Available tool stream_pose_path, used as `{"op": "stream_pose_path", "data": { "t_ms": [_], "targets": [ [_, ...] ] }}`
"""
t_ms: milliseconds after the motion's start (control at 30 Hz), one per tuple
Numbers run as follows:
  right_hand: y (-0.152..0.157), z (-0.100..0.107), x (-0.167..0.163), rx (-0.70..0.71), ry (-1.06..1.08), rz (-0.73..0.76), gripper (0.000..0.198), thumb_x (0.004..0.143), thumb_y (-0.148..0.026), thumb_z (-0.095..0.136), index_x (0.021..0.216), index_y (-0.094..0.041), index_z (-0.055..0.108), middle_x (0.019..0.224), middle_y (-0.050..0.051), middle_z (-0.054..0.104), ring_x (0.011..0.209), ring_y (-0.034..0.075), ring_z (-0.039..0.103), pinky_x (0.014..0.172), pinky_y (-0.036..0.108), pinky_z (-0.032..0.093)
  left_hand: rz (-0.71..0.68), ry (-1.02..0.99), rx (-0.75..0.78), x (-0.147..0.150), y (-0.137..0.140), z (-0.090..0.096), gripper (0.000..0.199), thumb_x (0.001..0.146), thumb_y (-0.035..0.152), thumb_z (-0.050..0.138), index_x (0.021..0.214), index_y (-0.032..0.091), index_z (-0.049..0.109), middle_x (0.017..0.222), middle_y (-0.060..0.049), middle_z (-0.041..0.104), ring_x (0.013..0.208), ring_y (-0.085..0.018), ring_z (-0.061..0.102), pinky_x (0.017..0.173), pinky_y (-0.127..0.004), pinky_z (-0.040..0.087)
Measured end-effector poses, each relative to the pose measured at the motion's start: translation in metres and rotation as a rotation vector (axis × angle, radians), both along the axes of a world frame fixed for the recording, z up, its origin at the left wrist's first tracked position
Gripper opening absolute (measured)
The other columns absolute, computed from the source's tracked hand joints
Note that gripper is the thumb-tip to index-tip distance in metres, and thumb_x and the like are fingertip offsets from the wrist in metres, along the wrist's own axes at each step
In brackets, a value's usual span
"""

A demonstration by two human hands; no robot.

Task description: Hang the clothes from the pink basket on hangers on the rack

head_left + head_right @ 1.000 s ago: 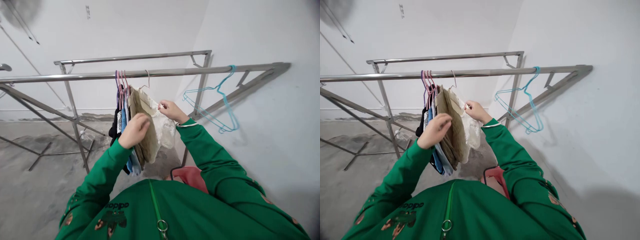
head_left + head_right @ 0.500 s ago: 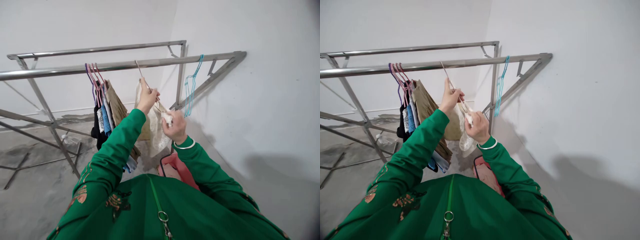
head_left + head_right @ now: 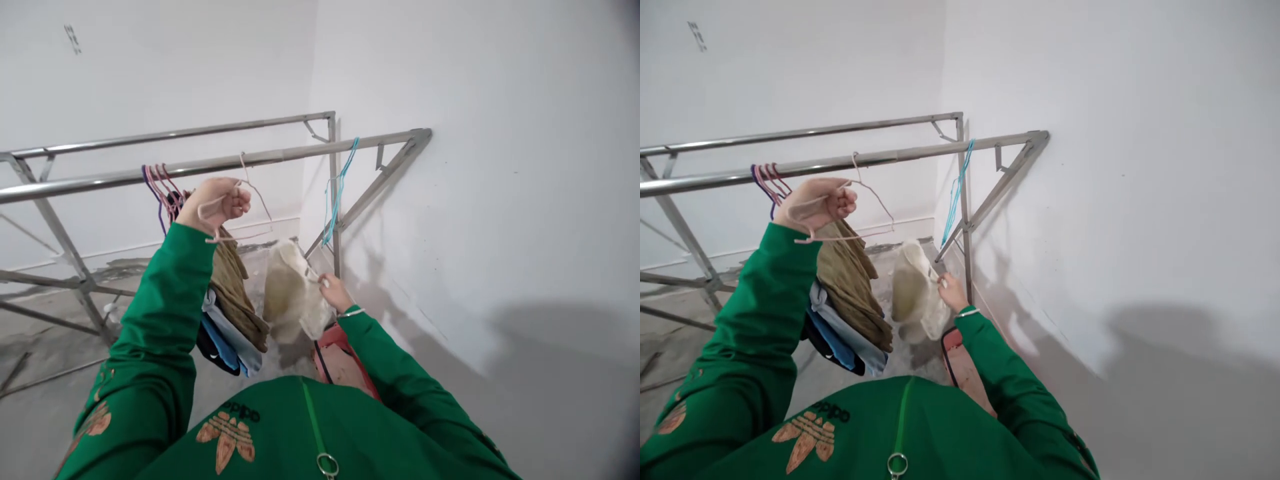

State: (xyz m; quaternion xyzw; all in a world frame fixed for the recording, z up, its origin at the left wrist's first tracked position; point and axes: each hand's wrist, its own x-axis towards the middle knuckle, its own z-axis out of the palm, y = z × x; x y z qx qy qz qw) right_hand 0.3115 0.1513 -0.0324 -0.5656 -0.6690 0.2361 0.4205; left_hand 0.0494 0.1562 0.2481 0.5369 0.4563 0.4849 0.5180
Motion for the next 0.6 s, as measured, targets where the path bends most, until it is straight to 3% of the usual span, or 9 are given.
{"op": "stream_pose_path", "data": {
  "t_ms": [100,200,300,433,600],
  "targets": [
    [-0.033,-0.005,0.015,-0.018,0.093,0.004,0.01,0.063,-0.024,0.045,0.068,-0.024,0.054,0.07,0.004,0.062,0.069,0.022,0.06,0.07,0.037,0.052,0.072,0.086,0.047,0.005,0.005,-0.019,0.04,0.06,0.003,0.046,0.098,0.011,0.049,0.058,0.001,0.057,0.047,-0.011,0.053,0.046,-0.02,0.033],
    [-0.077,0.011,0.054,0.001,0.246,-0.026,0.008,0.069,-0.032,0.051,0.069,-0.026,0.057,0.074,0.004,0.063,0.071,0.023,0.061,0.069,0.038,0.051,0.079,0.18,0.13,0.023,0.016,-0.044,0.055,0.056,0.004,0.044,0.11,0.008,0.047,0.056,0.005,0.055,0.043,-0.009,0.049,0.041,-0.019,0.03],
    [-0.119,0.045,0.097,0.093,0.408,-0.146,0.011,0.066,-0.035,0.064,0.064,-0.028,0.057,0.072,0.005,0.06,0.071,0.025,0.06,0.069,0.043,0.05,0.077,0.292,0.156,0.049,0.028,-0.057,0.051,0.057,0.002,0.044,0.107,0.01,0.049,0.057,0.005,0.053,0.04,-0.008,0.045,0.04,-0.018,0.027],
    [-0.167,0.087,0.124,0.232,0.641,-0.318,0.018,0.059,-0.029,0.074,0.054,-0.03,0.056,0.063,0.005,0.048,0.069,0.024,0.058,0.074,0.046,0.049,0.071,0.457,0.115,0.097,0.049,-0.055,0.035,0.065,-0.003,0.045,0.096,0.012,0.05,0.057,0.002,0.052,0.041,-0.008,0.043,0.043,-0.021,0.029],
    [-0.197,0.103,0.136,0.386,0.711,-0.326,0.026,0.051,-0.032,0.082,0.049,-0.026,0.057,0.051,0.0,0.044,0.054,0.017,0.05,0.061,0.04,0.049,0.092,0.63,0.12,0.17,0.088,-0.053,0.033,0.076,-0.001,0.049,0.105,0.013,0.049,0.071,-0.005,0.059,0.057,-0.014,0.055,0.057,-0.028,0.045]
  ]
}}
